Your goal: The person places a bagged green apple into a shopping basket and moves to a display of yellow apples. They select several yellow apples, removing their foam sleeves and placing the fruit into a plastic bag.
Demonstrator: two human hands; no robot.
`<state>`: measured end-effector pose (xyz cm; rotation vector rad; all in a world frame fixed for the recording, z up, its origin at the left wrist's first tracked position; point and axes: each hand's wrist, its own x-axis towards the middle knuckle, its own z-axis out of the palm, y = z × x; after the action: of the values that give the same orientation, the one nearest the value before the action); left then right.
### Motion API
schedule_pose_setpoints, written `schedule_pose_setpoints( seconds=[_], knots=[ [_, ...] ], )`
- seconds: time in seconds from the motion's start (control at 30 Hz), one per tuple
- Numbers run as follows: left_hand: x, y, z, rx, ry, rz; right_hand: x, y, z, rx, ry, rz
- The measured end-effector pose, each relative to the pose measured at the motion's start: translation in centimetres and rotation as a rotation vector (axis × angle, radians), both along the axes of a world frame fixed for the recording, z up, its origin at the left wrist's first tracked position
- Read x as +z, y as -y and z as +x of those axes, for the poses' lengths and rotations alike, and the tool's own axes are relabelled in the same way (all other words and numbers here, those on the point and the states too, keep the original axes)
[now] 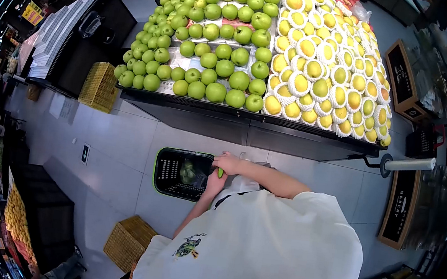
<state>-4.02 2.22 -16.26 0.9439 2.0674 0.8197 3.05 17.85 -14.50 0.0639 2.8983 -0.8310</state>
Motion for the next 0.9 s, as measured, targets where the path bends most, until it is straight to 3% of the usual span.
schedule_pose_setpoints(
  seconds=[0.13,0.3,0.4,0.47,0.5,0.57,0.63,0.9],
  knots=[
    [1.4,4.0,2.0,0.004,0.064,-0.034,-1.5,1.9,1.9,-0.115,0.091,-0.015],
    [-1.6,8.9,4.2,-0.040,0.174,-0.186,-2.6,4.7,5.2,-0.253,0.138,-0.027],
    [-1.8,9.5,5.7,-0.006,0.120,-0.018,-2.1,7.1,6.7,-0.168,0.098,0.153],
    [0.0,9.2,6.2,-0.014,0.179,-0.061,-0.7,9.6,7.8,-0.004,-0.142,0.316],
    [0.8,9.0,6.2,0.000,0.234,-0.103,0.0,10.6,7.8,-0.016,-0.142,0.322],
    [-0.8,9.1,6.3,-0.031,0.266,-0.234,1.0,11.8,7.5,0.014,0.168,0.329],
    [-2.1,10.1,7.7,-0.078,-0.012,0.086,0.8,11.9,7.9,-0.016,0.199,0.316],
    [-0.5,9.9,13.2,-0.044,-0.071,-0.018,-0.3,12.3,12.2,-0.005,0.319,0.313]
  ],
)
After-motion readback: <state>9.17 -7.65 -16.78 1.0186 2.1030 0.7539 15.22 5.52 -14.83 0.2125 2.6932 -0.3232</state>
